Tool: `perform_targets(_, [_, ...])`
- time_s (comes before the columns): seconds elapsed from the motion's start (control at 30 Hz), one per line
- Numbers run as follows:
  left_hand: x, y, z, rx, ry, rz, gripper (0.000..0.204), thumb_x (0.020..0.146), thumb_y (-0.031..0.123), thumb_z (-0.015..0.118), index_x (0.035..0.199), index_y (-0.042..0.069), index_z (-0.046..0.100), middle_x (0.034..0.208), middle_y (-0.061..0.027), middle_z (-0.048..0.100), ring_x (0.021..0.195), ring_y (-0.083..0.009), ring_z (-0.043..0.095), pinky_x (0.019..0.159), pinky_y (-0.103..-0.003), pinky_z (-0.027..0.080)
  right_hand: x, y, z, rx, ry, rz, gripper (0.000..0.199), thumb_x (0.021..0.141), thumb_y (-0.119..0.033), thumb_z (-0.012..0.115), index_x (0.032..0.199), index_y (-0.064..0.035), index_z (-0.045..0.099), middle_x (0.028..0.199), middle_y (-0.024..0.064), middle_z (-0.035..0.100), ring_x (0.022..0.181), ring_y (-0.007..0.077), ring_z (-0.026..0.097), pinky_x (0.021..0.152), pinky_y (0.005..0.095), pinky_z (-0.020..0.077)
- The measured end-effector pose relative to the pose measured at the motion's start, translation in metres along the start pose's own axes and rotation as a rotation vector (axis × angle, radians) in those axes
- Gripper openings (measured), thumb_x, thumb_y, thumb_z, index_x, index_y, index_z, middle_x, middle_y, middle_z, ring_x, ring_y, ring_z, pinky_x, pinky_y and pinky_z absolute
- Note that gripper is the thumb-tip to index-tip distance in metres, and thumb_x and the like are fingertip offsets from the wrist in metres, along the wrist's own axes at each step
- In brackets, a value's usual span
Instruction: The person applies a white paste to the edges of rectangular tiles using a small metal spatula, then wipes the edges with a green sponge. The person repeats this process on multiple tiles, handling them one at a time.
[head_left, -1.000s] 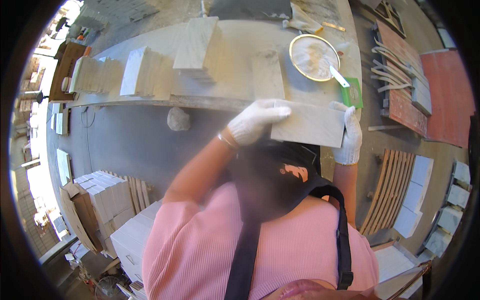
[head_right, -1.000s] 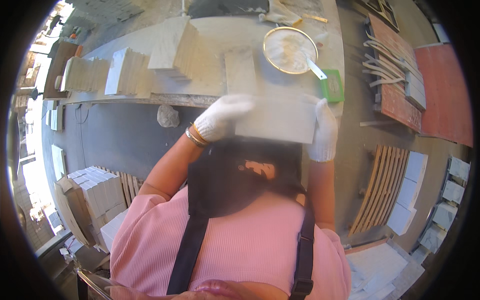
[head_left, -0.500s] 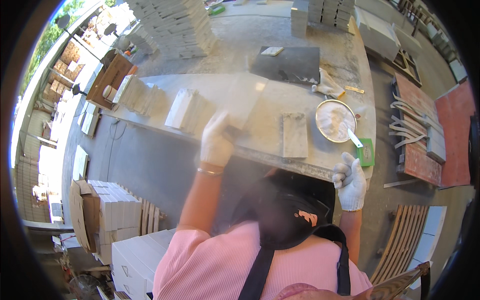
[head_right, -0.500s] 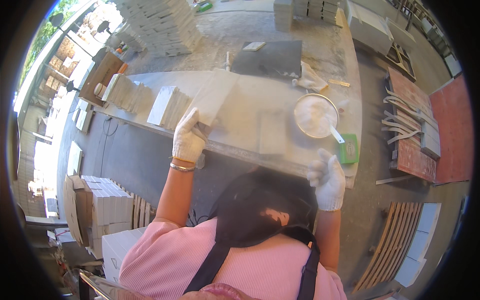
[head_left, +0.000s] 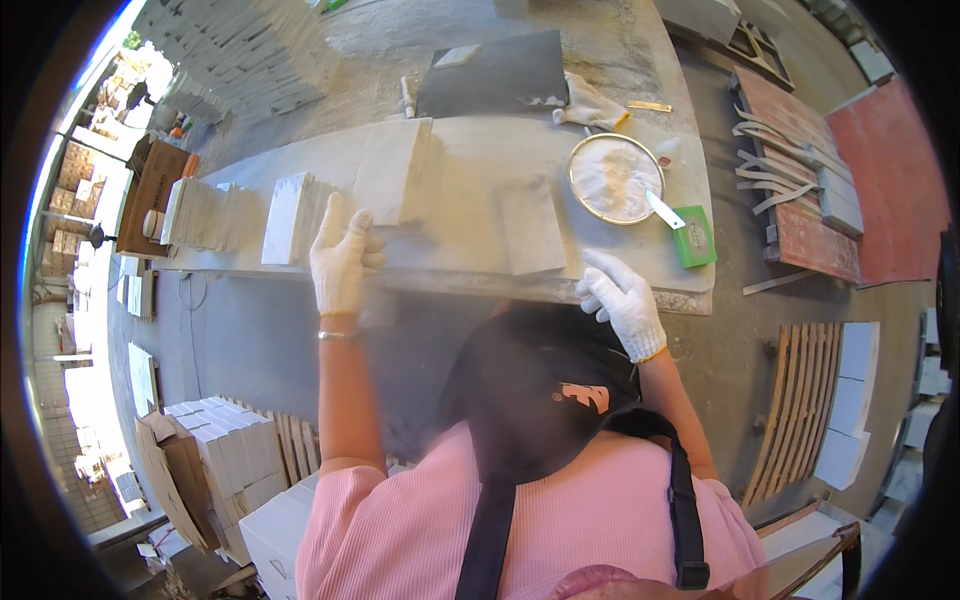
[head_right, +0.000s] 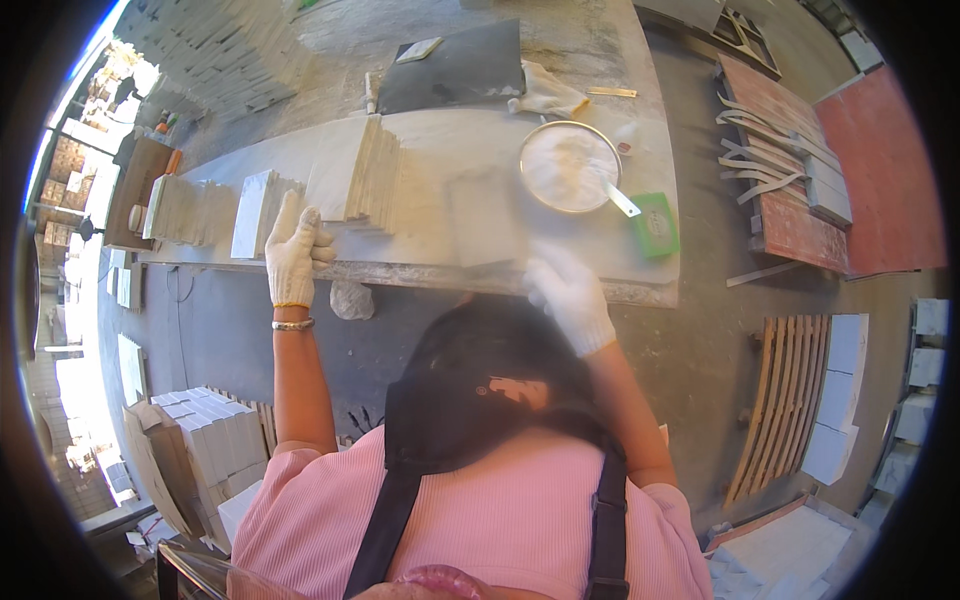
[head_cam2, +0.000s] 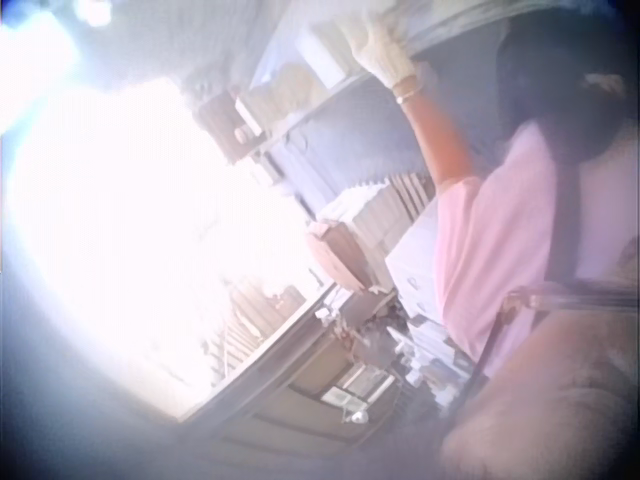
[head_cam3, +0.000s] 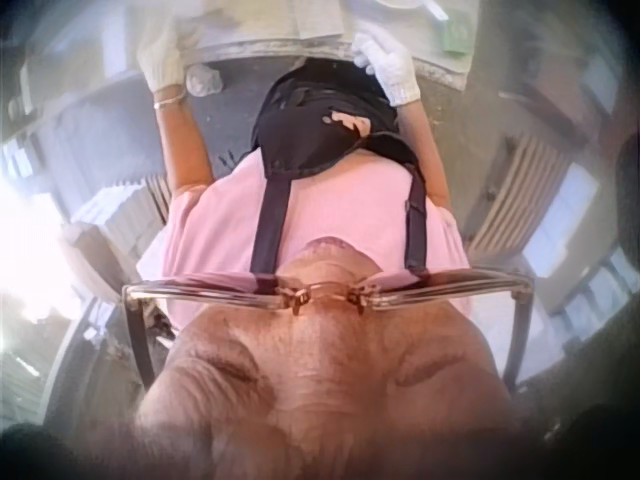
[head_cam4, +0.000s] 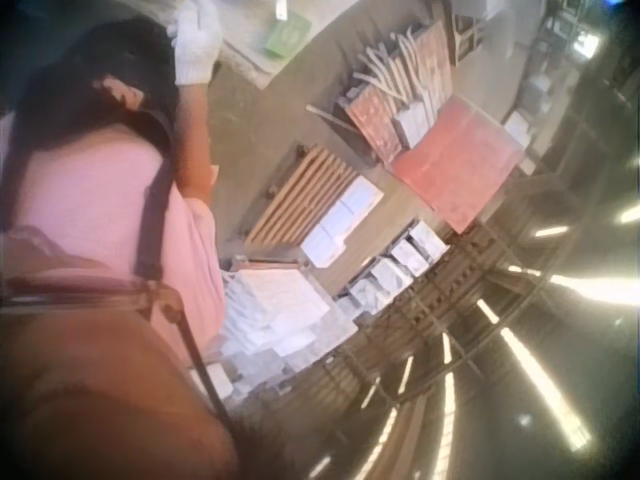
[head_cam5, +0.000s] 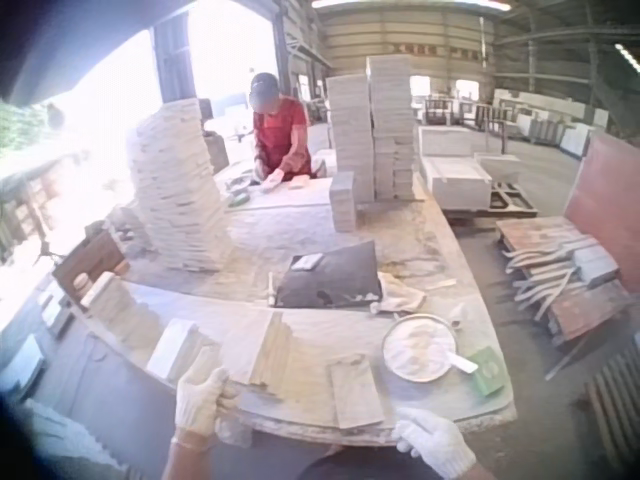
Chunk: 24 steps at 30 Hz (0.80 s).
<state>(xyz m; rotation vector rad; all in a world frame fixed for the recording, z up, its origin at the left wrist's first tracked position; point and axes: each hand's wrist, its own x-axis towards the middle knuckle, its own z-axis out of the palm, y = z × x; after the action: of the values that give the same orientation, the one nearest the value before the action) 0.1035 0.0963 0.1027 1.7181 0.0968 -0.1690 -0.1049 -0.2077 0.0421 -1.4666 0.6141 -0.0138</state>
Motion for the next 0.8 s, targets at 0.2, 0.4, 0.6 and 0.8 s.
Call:
perform_targets(0.2, [-0.050,-0.021,0.026,0.039,-0.302,-0.050,0.049,0.105,0.032,0.067,0.143,0.002,0.061,0.080,-0.0060,0.072,0.059,-0.0099,0.063,0.053,-0.021,0.048,0.016,0.002,0.019,-0.047,-0.035,0.123,0.058,0.101,-0.025,0.067,0.153,-0.0028,0.051,0.095,0.0060,0.071,0.071,0.0093,0.064,0.059,0.0235,0.0490])
perform_targets(0.4, [-0.046,-0.075,0.095,0.355,-0.430,0.037,0.060,0.094,0.037,0.072,0.140,-0.001,0.062,0.103,-0.0135,0.076,0.081,-0.0179,0.072,0.074,-0.031,0.057,0.017,0.011,0.022,-0.119,-0.083,0.160,0.065,0.100,-0.026,0.069,0.157,-0.0040,0.047,0.103,0.0079,0.072,0.078,0.0130,0.068,0.063,0.0264,0.0536])
perform_targets(0.6, [-0.037,-0.070,0.115,0.313,-0.440,-0.241,0.067,0.089,0.045,0.073,0.137,-0.001,0.063,0.107,-0.0169,0.076,0.090,-0.0239,0.072,0.085,-0.036,0.056,0.011,0.012,0.028,0.001,-0.137,0.149,0.068,0.100,-0.024,0.067,0.158,0.0000,0.042,0.116,0.0137,0.073,0.092,0.0208,0.074,0.069,0.0301,0.0586])
perform_targets(0.8, [-0.029,-0.065,0.114,0.260,-0.494,-0.184,0.059,0.090,0.035,0.076,0.134,-0.003,0.065,0.101,-0.0108,0.075,0.089,-0.0169,0.070,0.081,-0.031,0.056,0.003,0.001,0.031,0.203,-0.126,0.159,0.056,0.101,-0.019,0.064,0.153,-0.0024,0.052,0.124,0.0134,0.070,0.100,0.0219,0.070,0.076,0.0330,0.0576])
